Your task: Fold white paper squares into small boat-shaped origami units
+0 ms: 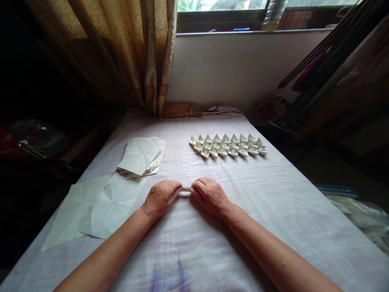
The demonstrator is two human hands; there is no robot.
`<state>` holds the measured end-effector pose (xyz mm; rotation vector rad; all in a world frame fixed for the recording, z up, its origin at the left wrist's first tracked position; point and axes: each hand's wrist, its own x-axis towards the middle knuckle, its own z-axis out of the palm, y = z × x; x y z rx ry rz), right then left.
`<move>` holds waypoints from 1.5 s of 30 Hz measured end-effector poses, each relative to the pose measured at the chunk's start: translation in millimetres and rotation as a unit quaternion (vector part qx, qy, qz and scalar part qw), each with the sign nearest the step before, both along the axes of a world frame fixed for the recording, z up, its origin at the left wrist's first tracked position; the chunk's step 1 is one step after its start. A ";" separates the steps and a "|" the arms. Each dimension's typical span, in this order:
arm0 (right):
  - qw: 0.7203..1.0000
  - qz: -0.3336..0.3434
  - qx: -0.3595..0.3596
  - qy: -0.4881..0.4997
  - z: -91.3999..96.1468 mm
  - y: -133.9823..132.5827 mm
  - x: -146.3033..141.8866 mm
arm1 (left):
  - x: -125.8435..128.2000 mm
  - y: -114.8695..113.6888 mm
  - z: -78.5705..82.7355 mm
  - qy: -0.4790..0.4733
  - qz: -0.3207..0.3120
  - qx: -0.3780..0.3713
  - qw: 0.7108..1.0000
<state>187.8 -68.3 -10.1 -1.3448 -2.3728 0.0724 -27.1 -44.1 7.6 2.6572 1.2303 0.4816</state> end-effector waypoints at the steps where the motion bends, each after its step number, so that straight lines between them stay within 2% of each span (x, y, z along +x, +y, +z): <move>1: 1.000 -0.001 -0.009 0.017 -0.1 -1.4 -0.6 | 1.4 -2.0 0.1 -0.007 0.009 -0.013 1.000; 6: 0.993 -0.031 -0.086 0.072 1.1 -1.7 -8.1 | 8.3 -9.2 6.5 -0.013 0.030 -0.100 0.994; 9: 0.991 -0.063 -0.096 0.075 1.9 3.6 -15.2 | 12.2 -7.5 11.2 0.013 0.063 -0.136 0.989; 14: 0.984 -0.124 -0.097 0.085 -1.8 11.8 -26.1 | 19.1 -4.0 13.0 0.067 0.146 -0.135 0.978; 17: 0.980 -0.147 -0.083 0.109 -6.4 12.2 -28.8 | 18.4 -6.3 10.8 0.085 0.165 -0.110 0.976; 20: 0.975 -0.163 -0.067 0.135 -9.4 10.0 -29.0 | 11.1 -9.6 3.2 0.083 0.144 -0.056 0.985; 23: 0.974 -0.182 -0.071 0.116 -9.4 8.2 -29.3 | 1.2 -12.0 -7.7 0.040 0.022 0.098 0.994; 24: 0.974 -0.188 -0.074 0.103 -8.8 8.2 -29.9 | -1.4 -12.7 -10.5 0.034 -0.022 0.118 0.992; 26: 0.974 -0.201 -0.081 0.072 -7.3 9.0 -32.2 | -4.8 -14.4 -13.4 0.029 -0.059 0.131 0.989; 35: 0.963 -0.242 -0.118 -0.001 -3.5 16.4 -38.1 | -6.9 -17.0 -12.8 0.020 -0.056 0.101 0.993; 39: 0.957 -0.268 -0.105 -0.019 -6.3 18.4 -26.3 | -10.1 -16.2 -15.0 0.009 -0.062 0.104 0.993; 45: 0.962 -0.260 -0.080 -0.016 -6.9 13.9 -24.1 | -9.7 -17.2 -14.9 0.000 -0.055 0.102 0.993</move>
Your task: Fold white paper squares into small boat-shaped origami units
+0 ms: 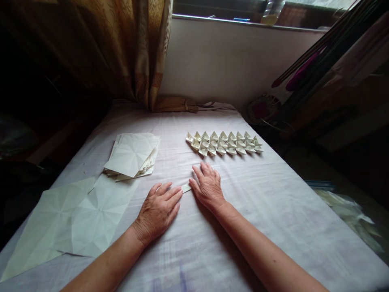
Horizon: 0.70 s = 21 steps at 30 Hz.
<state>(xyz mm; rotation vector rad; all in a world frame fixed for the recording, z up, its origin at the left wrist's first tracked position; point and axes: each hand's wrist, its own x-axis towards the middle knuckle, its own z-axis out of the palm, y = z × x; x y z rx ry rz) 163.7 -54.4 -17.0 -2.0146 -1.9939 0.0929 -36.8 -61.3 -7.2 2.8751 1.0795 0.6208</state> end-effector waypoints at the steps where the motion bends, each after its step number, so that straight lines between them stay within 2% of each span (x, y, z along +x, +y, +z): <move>1: 1.000 0.010 0.003 -0.001 0.2 -2.5 -1.9 | 0.4 0.0 0.0 0.000 0.001 -0.001 1.000; 5: 0.999 0.046 -0.002 -0.007 -0.6 -11.7 -9.5 | 1.0 0.2 0.8 0.008 -0.001 0.006 1.000; 12: 1.000 -0.020 0.006 0.004 -1.8 -8.4 -1.9 | -6.0 -3.1 5.7 0.036 -0.018 0.029 0.999; 15: 1.000 -0.014 0.020 0.004 -0.2 -8.5 2.7 | -6.6 -3.7 5.4 0.034 -0.013 0.026 0.999; 17: 0.999 0.043 0.033 0.002 2.5 -12.0 4.4 | -5.7 -3.8 4.1 0.027 -0.006 0.021 0.999; 20: 0.973 0.231 0.023 -0.006 8.1 -20.2 6.3 | -4.5 -3.9 2.0 0.023 -0.001 0.018 1.000; 21: 0.962 0.271 0.009 -0.005 9.7 -22.7 7.2 | -4.4 -4.1 1.5 0.022 -0.001 0.018 1.000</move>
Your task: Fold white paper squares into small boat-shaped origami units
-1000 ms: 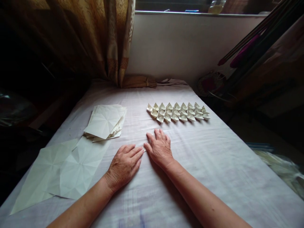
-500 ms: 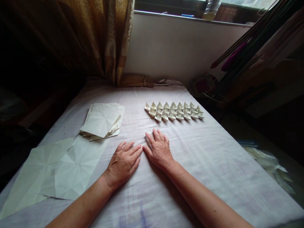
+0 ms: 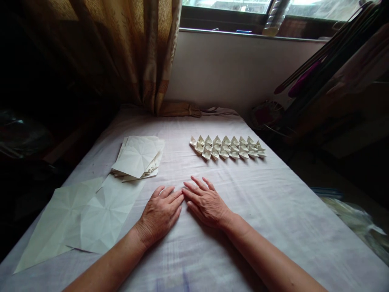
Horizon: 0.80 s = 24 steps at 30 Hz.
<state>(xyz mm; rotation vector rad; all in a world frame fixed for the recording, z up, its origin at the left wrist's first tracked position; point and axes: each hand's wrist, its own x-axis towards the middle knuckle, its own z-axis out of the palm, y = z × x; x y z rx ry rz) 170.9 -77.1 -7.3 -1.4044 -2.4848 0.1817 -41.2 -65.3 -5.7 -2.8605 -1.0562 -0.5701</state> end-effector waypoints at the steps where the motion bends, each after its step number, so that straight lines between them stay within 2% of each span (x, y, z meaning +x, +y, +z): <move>1: 1.000 0.023 -0.014 -0.003 1.2 -2.1 1.1 | 0.0 -0.1 -0.3 0.000 0.000 -0.001 1.000; 3: 0.999 0.030 -0.036 -0.009 2.2 -4.4 4.2 | -0.2 -0.4 -0.4 0.000 0.002 -0.002 1.000; 9: 0.997 -0.039 -0.055 -0.033 -0.3 -3.7 18.9 | -1.5 -2.1 1.0 0.006 0.002 0.001 1.000; 16: 0.996 -0.049 -0.060 -0.034 -0.2 -5.8 20.8 | -13.6 -7.1 3.6 0.028 0.015 0.006 0.999; 20: 0.996 -0.048 -0.062 -0.036 -0.3 -6.4 20.0 | -15.3 -5.4 10.5 0.041 0.009 0.017 0.999; 24: 0.996 -0.052 -0.064 -0.040 0.3 -6.3 19.2 | -6.8 -0.6 20.8 0.065 0.027 0.038 0.997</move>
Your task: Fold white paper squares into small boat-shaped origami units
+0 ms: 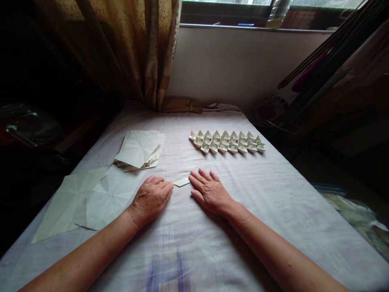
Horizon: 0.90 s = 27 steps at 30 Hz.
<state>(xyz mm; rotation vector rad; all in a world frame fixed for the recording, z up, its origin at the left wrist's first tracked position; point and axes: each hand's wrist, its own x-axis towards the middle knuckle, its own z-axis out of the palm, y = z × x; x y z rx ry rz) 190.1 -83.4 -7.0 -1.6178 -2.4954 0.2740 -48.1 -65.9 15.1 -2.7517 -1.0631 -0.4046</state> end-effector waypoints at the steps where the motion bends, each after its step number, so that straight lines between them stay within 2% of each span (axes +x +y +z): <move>1: 1.000 0.000 -0.001 0.000 0.2 0.1 -0.1 | 4.2 0.5 2.1 0.002 0.004 0.009 1.000; 5: 1.000 0.002 -0.009 0.001 1.1 0.8 0.0 | 23.1 -3.0 6.9 -0.010 0.045 0.039 0.998; 10: 1.000 -0.002 -0.003 0.008 1.9 0.1 -0.7 | 27.0 -14.5 16.5 0.038 0.134 -0.002 0.990; 13: 1.000 -0.013 -0.002 0.007 1.7 -2.2 -3.8 | 28.9 -17.5 18.3 0.024 0.124 -0.002 0.992; 15: 1.000 -0.025 -0.004 0.005 1.1 -4.3 -6.6 | 35.0 -15.4 10.6 -0.002 0.067 -0.004 0.998; 18: 0.999 -0.043 -0.014 0.003 0.1 -7.1 -10.5 | 42.5 -8.2 -11.4 -0.015 0.008 -0.020 1.000; 22: 0.999 -0.052 -0.017 0.005 -0.4 -8.3 -12.8 | 31.7 -3.2 -33.3 0.013 0.017 -0.069 0.997; 27: 0.998 -0.050 -0.021 0.004 0.3 -7.8 -13.2 | 9.4 -11.5 -33.7 0.020 0.036 -0.063 0.997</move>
